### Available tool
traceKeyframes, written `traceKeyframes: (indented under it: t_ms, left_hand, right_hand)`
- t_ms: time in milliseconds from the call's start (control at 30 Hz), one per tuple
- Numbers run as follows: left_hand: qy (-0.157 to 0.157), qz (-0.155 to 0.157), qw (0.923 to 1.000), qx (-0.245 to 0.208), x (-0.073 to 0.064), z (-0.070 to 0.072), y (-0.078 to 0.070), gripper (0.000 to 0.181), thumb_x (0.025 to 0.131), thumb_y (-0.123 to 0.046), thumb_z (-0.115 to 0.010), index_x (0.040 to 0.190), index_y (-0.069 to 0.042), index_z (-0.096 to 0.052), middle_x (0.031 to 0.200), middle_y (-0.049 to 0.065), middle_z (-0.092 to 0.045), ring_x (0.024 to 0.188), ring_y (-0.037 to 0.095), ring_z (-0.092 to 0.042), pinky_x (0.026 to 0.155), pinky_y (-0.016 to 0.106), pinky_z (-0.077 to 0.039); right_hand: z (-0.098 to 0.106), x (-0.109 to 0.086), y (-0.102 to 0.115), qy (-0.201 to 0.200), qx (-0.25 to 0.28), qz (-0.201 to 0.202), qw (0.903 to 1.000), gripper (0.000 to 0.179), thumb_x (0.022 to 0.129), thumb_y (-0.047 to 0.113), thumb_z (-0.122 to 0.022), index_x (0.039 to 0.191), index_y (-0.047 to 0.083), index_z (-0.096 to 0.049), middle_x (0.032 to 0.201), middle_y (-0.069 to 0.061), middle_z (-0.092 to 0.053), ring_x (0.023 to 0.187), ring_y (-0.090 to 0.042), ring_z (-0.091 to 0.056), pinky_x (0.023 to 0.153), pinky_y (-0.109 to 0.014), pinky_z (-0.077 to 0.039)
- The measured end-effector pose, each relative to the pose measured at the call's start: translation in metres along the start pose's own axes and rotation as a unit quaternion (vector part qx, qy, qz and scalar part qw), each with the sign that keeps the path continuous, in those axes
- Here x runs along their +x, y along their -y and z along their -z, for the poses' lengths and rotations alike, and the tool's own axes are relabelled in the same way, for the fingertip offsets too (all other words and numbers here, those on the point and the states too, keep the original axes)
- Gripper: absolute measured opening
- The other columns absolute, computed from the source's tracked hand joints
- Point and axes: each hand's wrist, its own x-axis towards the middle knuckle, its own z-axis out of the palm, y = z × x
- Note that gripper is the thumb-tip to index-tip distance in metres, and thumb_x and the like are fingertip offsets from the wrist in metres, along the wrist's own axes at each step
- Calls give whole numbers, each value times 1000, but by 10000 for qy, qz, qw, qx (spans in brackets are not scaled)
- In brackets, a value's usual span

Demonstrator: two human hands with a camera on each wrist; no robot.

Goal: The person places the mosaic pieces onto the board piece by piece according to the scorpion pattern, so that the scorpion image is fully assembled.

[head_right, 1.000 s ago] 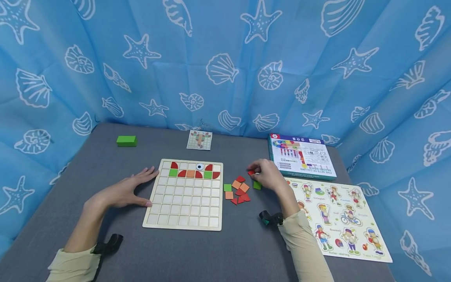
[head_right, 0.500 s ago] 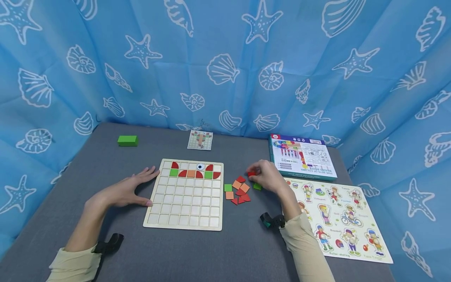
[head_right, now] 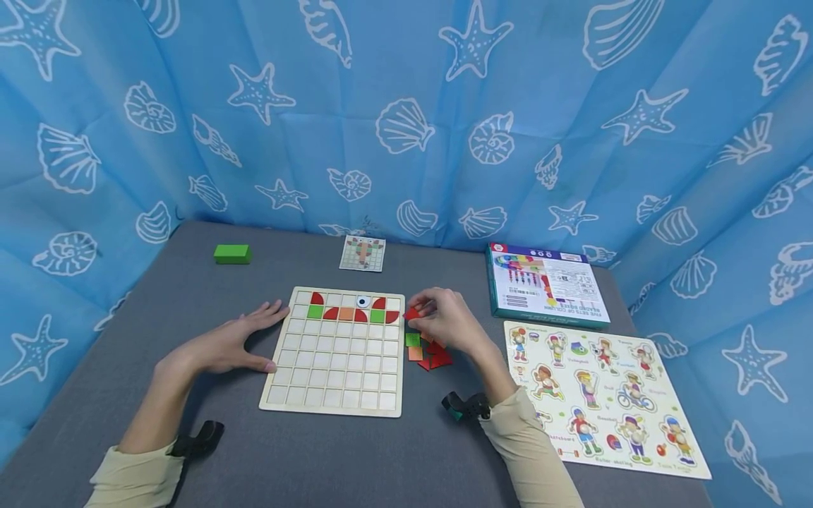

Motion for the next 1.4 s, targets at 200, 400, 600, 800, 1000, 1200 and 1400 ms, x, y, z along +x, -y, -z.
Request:
traceKeyframes:
  t_ms: [200, 400, 600, 800, 1000, 1200, 1400]
  left_hand:
    - [5, 4, 10000, -30, 1, 0, 1, 113, 85, -40, -94, 173, -11, -28, 181, 27, -15, 168, 53, -10, 131, 79, -10]
    - [-2, -33, 10000, -17, 2, 0, -1, 113, 85, -39, -94, 172, -9, -29, 180, 28, -16, 168, 54, -11, 131, 79, -11]
    - [42, -71, 10000, 5, 2, 1, -1, 114, 85, -43, -93, 172, -9, -29, 180, 29, -16, 168, 54, -10, 131, 80, -11]
    - [81, -38, 10000, -8, 1, 1, 0, 113, 86, -44, -92, 173, -9, -28, 180, 28, -15, 168, 53, -9, 131, 80, -10]
    - [71, -78, 9999, 6, 1, 1, 0, 113, 85, -44, -92, 172, -9, -28, 180, 28, -16, 168, 54, -10, 130, 80, -11]
    - [4, -183, 9998, -78, 0, 1, 2, 113, 86, -41, -92, 172, -7, -27, 180, 28, -16, 168, 54, -11, 130, 81, -10]
    - [-4, -165, 9998, -108, -1, 2, 1, 114, 85, -41, -93, 172, -8, -28, 180, 29, -16, 167, 55, -11, 129, 81, -10]
  right_hand:
    - [-28, 18, 22, 139, 280, 301, 9991, 28, 93, 8, -85, 118, 0, -77, 107, -16, -80, 89, -17, -74, 80, -26, -64]
    - [-59, 43, 37, 354, 665, 550, 9956, 27, 93, 8, -85, 118, 0, -78, 102, -17, -79, 87, -18, -74, 78, -24, -61]
    - [-88, 68, 55, 653, 683, 611, 9937, 25, 93, 8, -85, 116, -1, -78, 101, -16, -79, 87, -19, -77, 80, -22, -62]
    - [-110, 89, 74, 637, 174, 634, 9958, 22, 92, 12, -88, 110, 3, -79, 98, -11, -80, 84, -16, -77, 77, -20, -61]
    - [-124, 105, 88, 641, -406, 638, 9951, 24, 91, 19, -90, 105, 4, -79, 97, -9, -80, 81, -10, -69, 73, -18, -54]
    - [-134, 113, 93, 639, -775, 496, 9937, 26, 90, 26, -92, 103, 7, -80, 96, -7, -80, 79, -9, -65, 71, -19, -52]
    - [-137, 114, 93, 630, -876, 499, 9929, 29, 91, 29, -91, 105, 7, -80, 98, -6, -81, 80, -10, -68, 72, -22, -55]
